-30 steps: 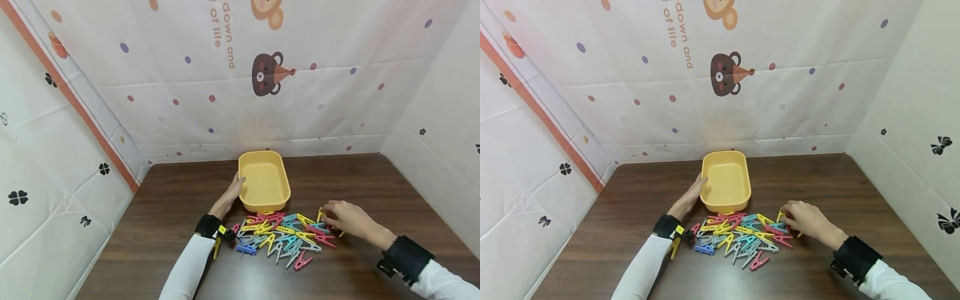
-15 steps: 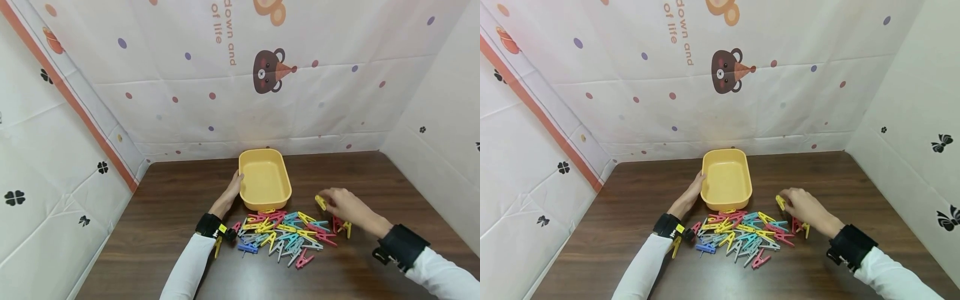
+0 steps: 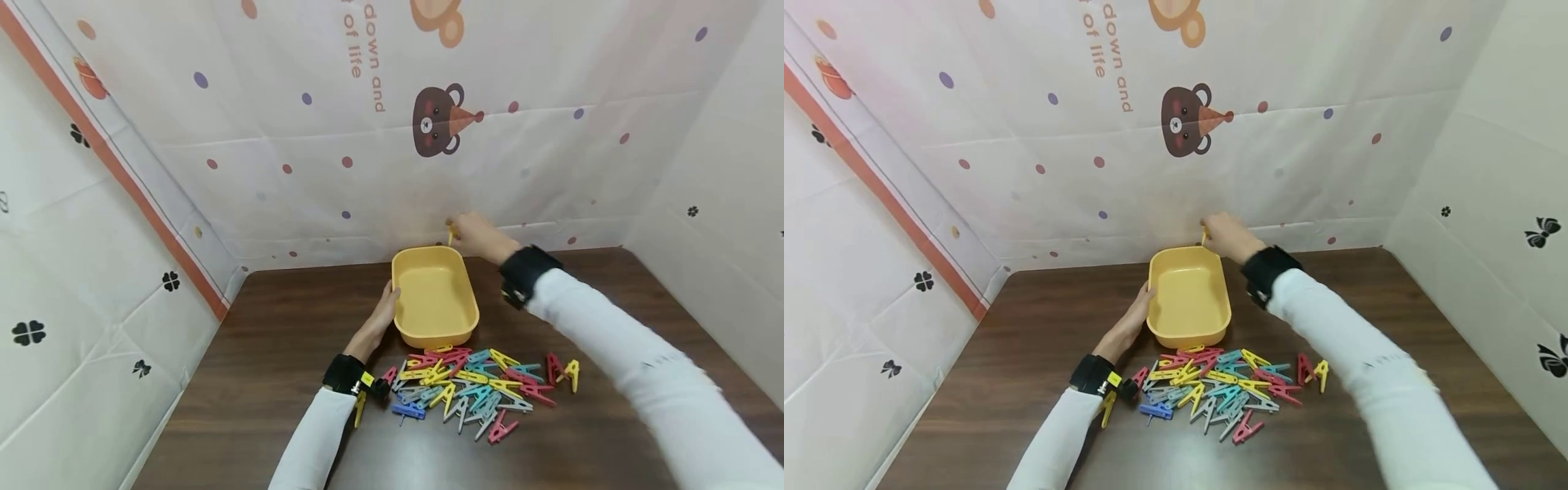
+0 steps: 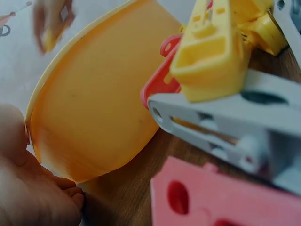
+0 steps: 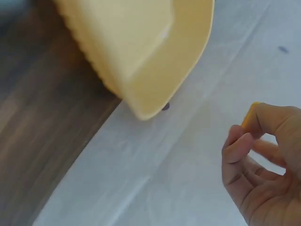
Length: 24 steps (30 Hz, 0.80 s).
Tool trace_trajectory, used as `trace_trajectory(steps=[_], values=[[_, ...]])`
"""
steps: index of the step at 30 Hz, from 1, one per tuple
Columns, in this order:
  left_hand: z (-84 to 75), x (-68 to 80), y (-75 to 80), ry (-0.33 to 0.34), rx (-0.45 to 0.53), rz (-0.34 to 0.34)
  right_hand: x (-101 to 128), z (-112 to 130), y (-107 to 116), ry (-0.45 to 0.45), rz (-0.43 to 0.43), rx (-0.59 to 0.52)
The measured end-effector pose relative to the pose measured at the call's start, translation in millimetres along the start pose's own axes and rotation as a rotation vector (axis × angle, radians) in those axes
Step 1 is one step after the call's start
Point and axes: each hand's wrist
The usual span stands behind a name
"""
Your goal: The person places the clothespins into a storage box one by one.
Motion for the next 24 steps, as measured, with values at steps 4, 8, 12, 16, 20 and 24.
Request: trace_trajectory(steps=[4, 8, 12, 16, 20, 24], values=[[-0.3, -0.3, -4.5, 0.002, -0.004, -0.005, -35.9, -0.6, -29.5, -0.156, 0.097, 0.030], [-0.4, 0.2, -1.8, 0.000, -0.013, -0.007, -51.0, -3.9, -69.2, -0.258, 0.135, 0.034], [1.5, 2.8, -1.2, 0.018, -0.006, -0.030, -52.9, -16.0, -106.6, -0.292, 0.087, 0.059], [4.0, 4.0, -1.8, 0.044, -0.018, -0.033, -54.2, -25.9, -127.4, -0.326, 0.062, 0.067], [2.4, -1.4, -4.1, 0.011, -0.029, -0.012, -57.8, -31.7, -129.0, -0.410, 0.069, 0.067], [3.1, -0.4, -6.0, -0.012, -0.015, -0.008, -56.0, -30.4, -121.5, -0.378, 0.136, 0.072]])
Point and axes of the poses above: each hand's wrist, its own x-axis away from the middle knuckle, its own y-axis out of the back of the hand, z = x × y, and after that the axes turned 14 degrees about -x, right-handed
